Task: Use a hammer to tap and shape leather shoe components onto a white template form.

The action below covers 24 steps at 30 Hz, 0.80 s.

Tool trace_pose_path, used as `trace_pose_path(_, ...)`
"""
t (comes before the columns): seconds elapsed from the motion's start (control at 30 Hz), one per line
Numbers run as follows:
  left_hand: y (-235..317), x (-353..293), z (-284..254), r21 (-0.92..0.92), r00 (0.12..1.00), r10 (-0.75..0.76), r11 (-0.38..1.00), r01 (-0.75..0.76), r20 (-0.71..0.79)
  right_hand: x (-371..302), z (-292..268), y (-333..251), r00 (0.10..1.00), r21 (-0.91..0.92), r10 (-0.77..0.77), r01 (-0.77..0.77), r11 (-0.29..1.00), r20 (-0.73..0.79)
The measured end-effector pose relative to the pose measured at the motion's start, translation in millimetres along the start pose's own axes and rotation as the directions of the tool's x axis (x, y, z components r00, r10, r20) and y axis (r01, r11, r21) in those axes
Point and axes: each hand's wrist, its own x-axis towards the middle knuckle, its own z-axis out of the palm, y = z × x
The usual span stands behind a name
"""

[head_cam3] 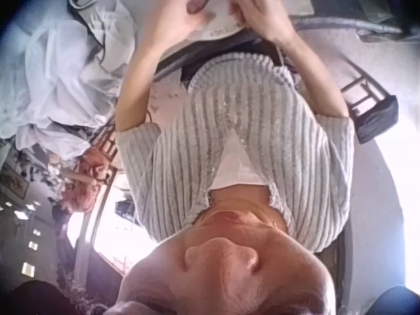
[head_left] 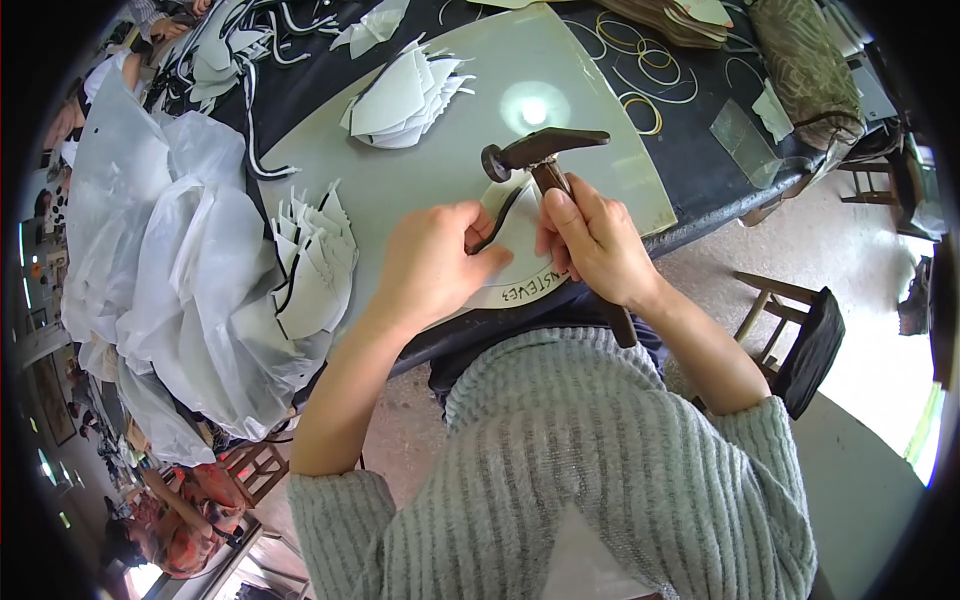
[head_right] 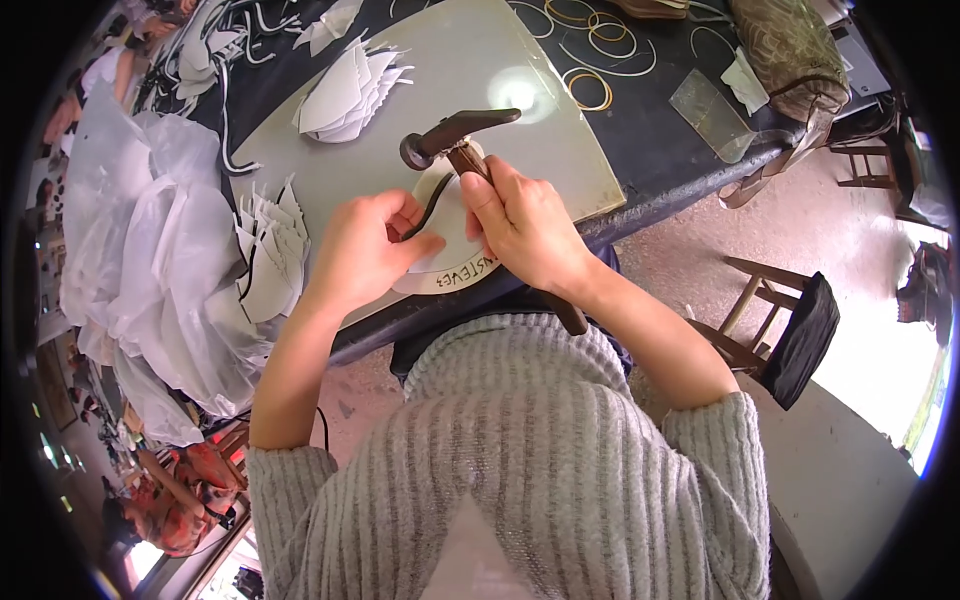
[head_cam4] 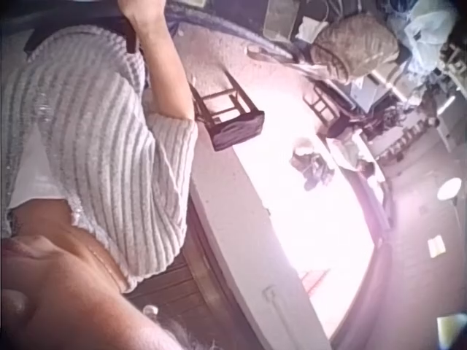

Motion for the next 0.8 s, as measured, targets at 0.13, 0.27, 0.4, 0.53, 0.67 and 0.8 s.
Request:
trace_pose_path(0.13,-2,2,-2,-0.060,0.999,-0.038,0.997,0.040,0.038,2,3,-2,0.999,-0.072,-0.040,0.039,0.997,-0.005)
trace_pose_path(0.27,-1,5,-5,-0.015,0.997,-0.041,0.999,0.042,0.073,3,6,2,0.991,-0.141,-0.127,0.121,0.983,-0.033)
trace_pose_path(0.4,5,4,-9,0.076,0.997,-0.036,0.997,0.030,0.074,4,8,5,0.968,-0.242,-0.243,0.219,0.945,-0.071)
trace_pose_path(0.53,-1,-5,-8,0.142,0.999,-0.009,0.990,0.003,0.038,4,7,8,0.968,-0.326,-0.249,0.225,0.918,-0.031)
trace_pose_path(0.67,-16,-11,-8,-0.161,0.979,-0.150,0.972,0.171,0.136,4,8,8,0.967,-0.334,-0.253,0.229,0.914,-0.032)
trace_pose_path(0.8,-10,-14,-12,-0.077,0.974,-0.177,0.979,0.189,0.142,4,9,4,0.965,-0.382,-0.261,0.231,0.895,-0.028)
